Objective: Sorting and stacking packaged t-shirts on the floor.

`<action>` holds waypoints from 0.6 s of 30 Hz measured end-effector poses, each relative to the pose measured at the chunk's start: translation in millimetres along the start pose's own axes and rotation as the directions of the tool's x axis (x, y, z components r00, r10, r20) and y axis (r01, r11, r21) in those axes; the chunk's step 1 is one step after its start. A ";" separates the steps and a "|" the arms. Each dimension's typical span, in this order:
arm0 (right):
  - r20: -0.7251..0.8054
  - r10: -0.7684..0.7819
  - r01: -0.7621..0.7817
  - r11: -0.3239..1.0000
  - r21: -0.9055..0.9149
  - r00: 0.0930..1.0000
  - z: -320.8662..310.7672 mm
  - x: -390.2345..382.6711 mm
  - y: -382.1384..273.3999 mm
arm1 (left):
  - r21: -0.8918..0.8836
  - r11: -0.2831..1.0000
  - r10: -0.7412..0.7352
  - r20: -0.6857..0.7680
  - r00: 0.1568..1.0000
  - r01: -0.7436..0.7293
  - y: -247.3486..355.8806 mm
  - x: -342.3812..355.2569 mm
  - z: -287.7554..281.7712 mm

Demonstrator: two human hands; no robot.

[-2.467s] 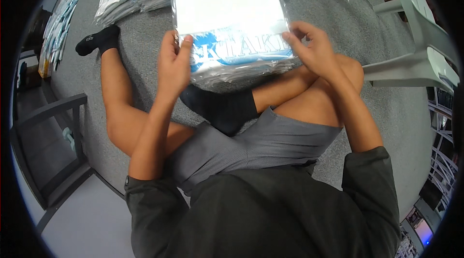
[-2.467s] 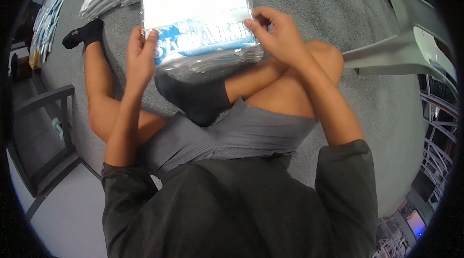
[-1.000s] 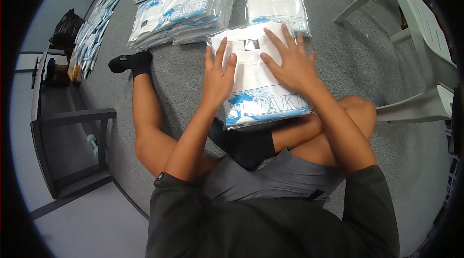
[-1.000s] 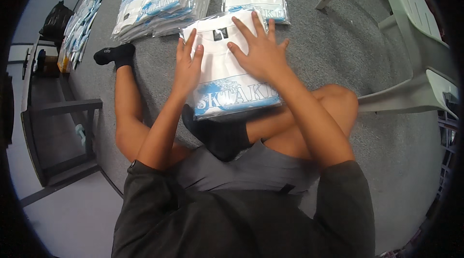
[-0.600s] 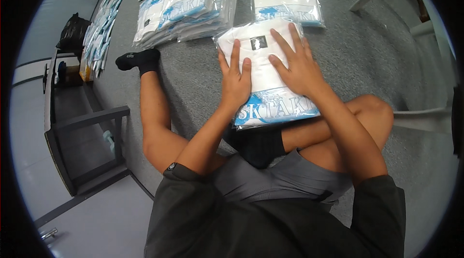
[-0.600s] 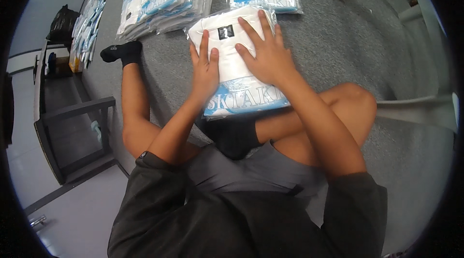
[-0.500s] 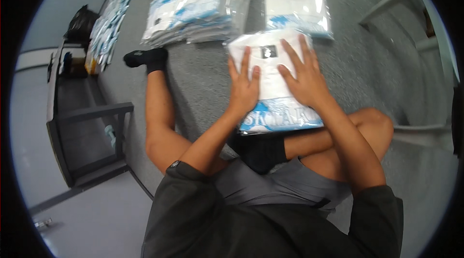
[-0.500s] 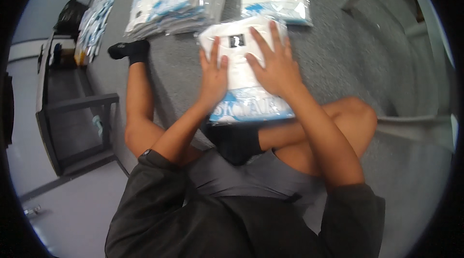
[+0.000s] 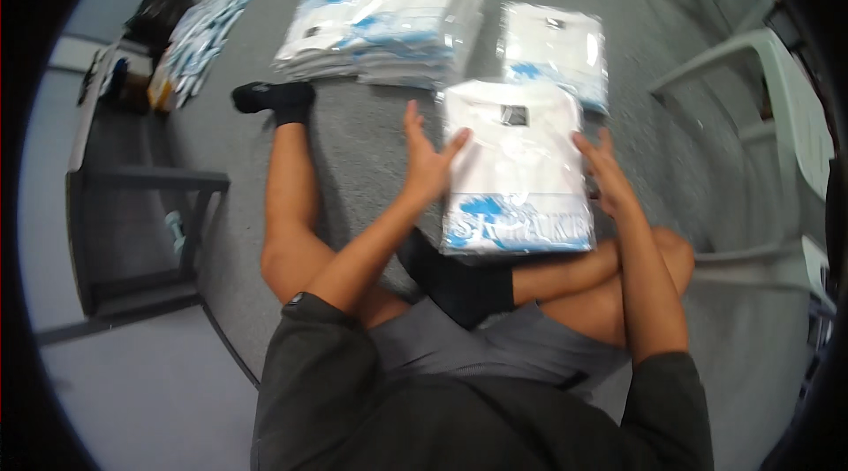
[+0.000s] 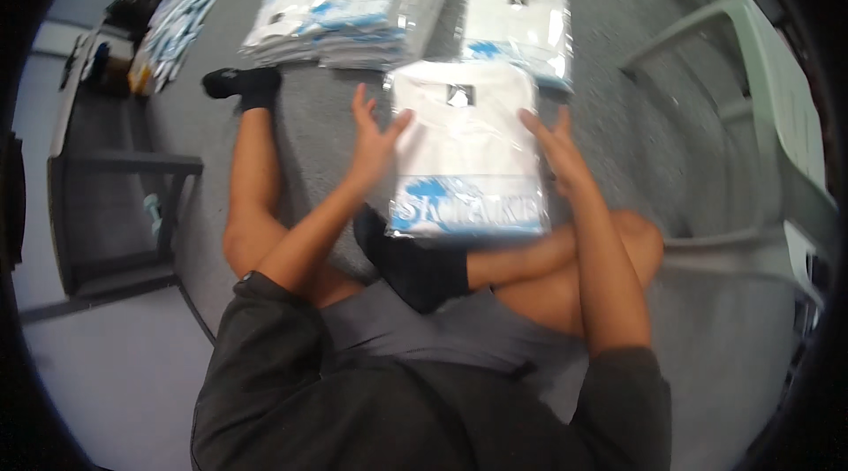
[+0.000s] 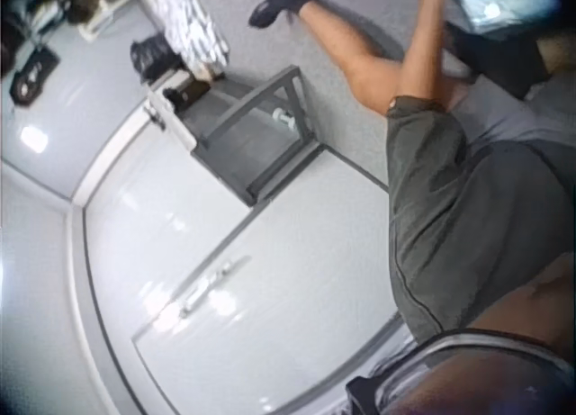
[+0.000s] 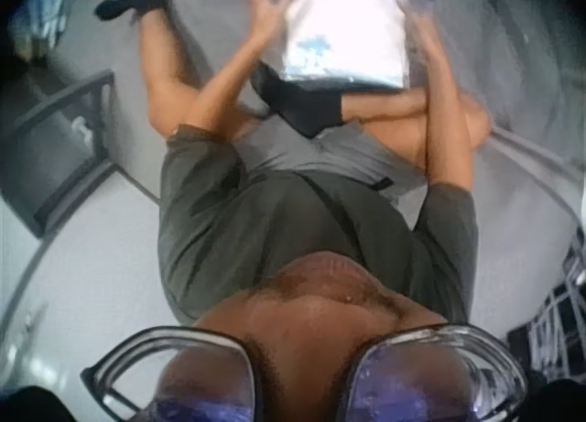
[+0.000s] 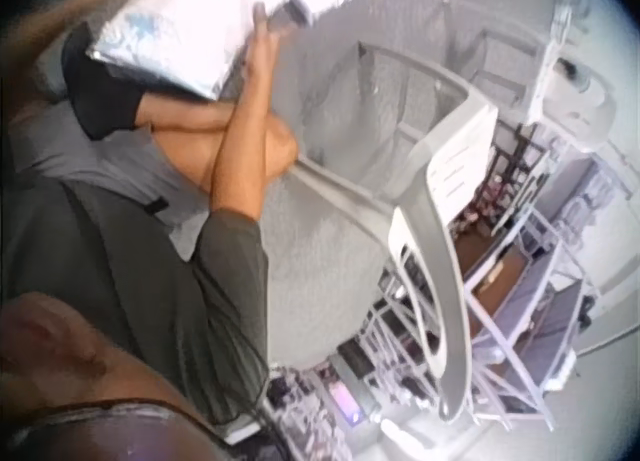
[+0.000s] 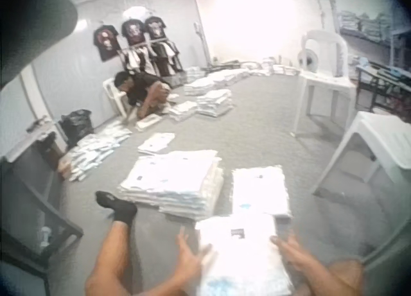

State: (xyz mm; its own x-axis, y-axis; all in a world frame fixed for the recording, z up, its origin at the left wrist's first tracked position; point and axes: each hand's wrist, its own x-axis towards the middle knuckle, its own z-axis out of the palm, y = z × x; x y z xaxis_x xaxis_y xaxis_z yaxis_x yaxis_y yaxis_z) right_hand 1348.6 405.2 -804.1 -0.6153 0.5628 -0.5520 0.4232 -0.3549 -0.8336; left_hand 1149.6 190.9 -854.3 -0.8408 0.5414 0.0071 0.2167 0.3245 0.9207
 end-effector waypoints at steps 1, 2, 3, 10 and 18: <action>0.016 0.090 -0.089 0.996 -0.032 0.996 -8.3 16.6 18.9 | -0.104 0.975 -0.190 0.076 0.979 0.198 -0.6 8.2 -2.5; 0.045 0.071 -0.068 0.995 -0.075 0.996 -11.2 29.7 34.7 | -0.213 0.885 -0.369 0.225 0.902 0.415 -5.5 12.1 -0.8; 0.091 0.064 -0.053 0.992 -0.116 0.994 -9.9 32.3 43.3 | -0.265 0.735 -0.517 0.376 0.768 0.625 -19.9 8.3 -3.6; 0.234 0.250 -0.259 0.966 0.008 0.940 -17.8 42.1 67.4 | -0.520 0.440 -0.158 0.758 0.633 0.732 -25.8 -15.0 -1.1; 0.395 0.257 -0.336 0.931 0.145 0.882 -8.1 31.9 70.5 | -0.437 0.388 -0.231 0.806 0.545 0.811 -53.3 -13.7 13.4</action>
State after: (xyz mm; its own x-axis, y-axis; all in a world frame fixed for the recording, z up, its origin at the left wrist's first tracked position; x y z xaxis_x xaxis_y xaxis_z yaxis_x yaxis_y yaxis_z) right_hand 1364.2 404.2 -880.3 -0.6964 0.1105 -0.7090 0.5042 -0.6277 -0.5931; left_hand 1156.3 176.6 -908.7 -0.1079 0.8455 -0.5230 -0.8150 0.2260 0.5335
